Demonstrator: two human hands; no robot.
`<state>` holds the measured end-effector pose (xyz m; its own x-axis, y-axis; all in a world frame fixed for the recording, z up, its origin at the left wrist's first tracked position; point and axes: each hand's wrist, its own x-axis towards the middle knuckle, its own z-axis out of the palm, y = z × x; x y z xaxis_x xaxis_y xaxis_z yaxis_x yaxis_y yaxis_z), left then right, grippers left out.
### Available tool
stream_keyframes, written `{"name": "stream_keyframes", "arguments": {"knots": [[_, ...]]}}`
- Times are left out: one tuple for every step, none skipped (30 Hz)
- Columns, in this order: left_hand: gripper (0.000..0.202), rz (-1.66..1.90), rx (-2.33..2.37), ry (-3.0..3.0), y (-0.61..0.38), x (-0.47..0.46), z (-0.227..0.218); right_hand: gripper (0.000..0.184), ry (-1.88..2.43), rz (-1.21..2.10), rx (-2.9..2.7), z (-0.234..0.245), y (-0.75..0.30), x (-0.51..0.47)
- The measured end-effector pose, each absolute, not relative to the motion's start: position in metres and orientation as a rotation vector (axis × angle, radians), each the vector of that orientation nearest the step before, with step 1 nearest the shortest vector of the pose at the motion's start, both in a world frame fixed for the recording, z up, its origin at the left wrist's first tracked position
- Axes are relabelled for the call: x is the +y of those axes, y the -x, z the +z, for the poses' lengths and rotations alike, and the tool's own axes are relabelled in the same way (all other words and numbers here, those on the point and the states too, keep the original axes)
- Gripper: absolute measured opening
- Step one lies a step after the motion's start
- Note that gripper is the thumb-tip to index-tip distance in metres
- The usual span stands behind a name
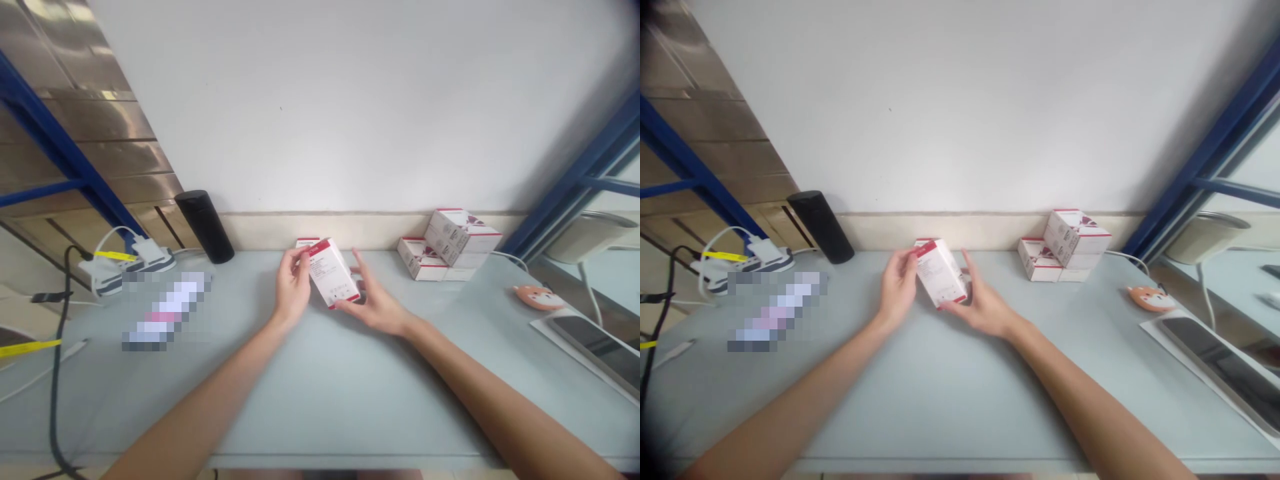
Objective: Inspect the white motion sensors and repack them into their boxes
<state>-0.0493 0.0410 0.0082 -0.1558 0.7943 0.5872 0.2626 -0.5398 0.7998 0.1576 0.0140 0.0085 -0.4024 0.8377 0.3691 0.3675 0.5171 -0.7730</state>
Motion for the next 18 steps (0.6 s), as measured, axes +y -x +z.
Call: {"name": "stream_keyframes", "arguments": {"knots": [[0.038,1.712,1.22,-1.728,0.056,0.046,0.008,0.105,1.017,0.811,-1.963,0.005,-0.157,0.016],[0.037,1.682,1.23,-1.766,0.064,0.051,0.008,0.1,1.053,0.78,-1.94,0.004,-0.157,0.018],[0.035,1.658,1.238,-1.81,0.073,0.056,0.009,0.093,1.096,0.68,-1.912,0.004,-0.158,0.02],[0.032,1.643,1.241,-1.85,0.081,0.059,0.01,0.086,1.146,0.526,-1.88,0.006,-0.16,0.022],[0.028,1.616,1.254,-1.904,0.089,0.062,0.01,0.08,1.194,0.338,-1.844,0.008,-0.162,0.024],[0.026,1.56,1.282,-1.983,0.095,0.064,0.011,0.072,1.234,0.145,-1.807,0.011,-0.164,0.026],[0.03,1.458,1.332,-2.092,0.101,0.066,0.011,0.064,1.263,-0.031,-1.778,0.013,-0.166,0.027],[0.037,1.312,1.398,-2.208,0.105,0.066,0.011,0.057,1.277,-0.166,-1.778,0.013,-0.168,0.028],[0.046,1.139,1.469,-2.31,0.109,0.066,0.01,0.053,1.274,-0.248,-1.815,0.012,-0.169,0.028],[0.052,0.968,1.538,-2.384,0.11,0.065,0.01,0.052,1.25,-0.273,-1.895,0.01,-0.169,0.027],[0.054,0.829,1.598,-2.422,0.111,0.064,0.01,0.052,1.209,-0.249,-2.008,0.006,-0.169,0.027],[0.054,0.745,1.643,-2.427,0.112,0.063,0.011,0.053,1.158,-0.194,-2.126,0.001,-0.168,0.027],[0.054,0.7,1.679,-2.421,0.111,0.061,0.011,0.053,1.112,-0.127,-2.219,-0.004,-0.166,0.027],[0.053,0.685,1.71,-2.414,0.111,0.06,0.013,0.051,1.086,-0.067,-2.266,-0.009,-0.163,0.029],[0.052,0.684,1.736,-2.408,0.11,0.06,0.014,0.048,1.083,-0.025,-2.27,-0.014,-0.16,0.032],[0.053,0.691,1.759,-2.4,0.11,0.059,0.015,0.046,1.097,0.0,-2.247,-0.017,-0.156,0.037],[0.054,0.702,1.779,-2.391,0.109,0.059,0.016,0.044,1.117,0.012,-2.214,-0.02,-0.151,0.042],[0.054,0.712,1.794,-2.384,0.109,0.059,0.017,0.043,1.129,0.019,-2.189,-0.021,-0.145,0.047]]}}
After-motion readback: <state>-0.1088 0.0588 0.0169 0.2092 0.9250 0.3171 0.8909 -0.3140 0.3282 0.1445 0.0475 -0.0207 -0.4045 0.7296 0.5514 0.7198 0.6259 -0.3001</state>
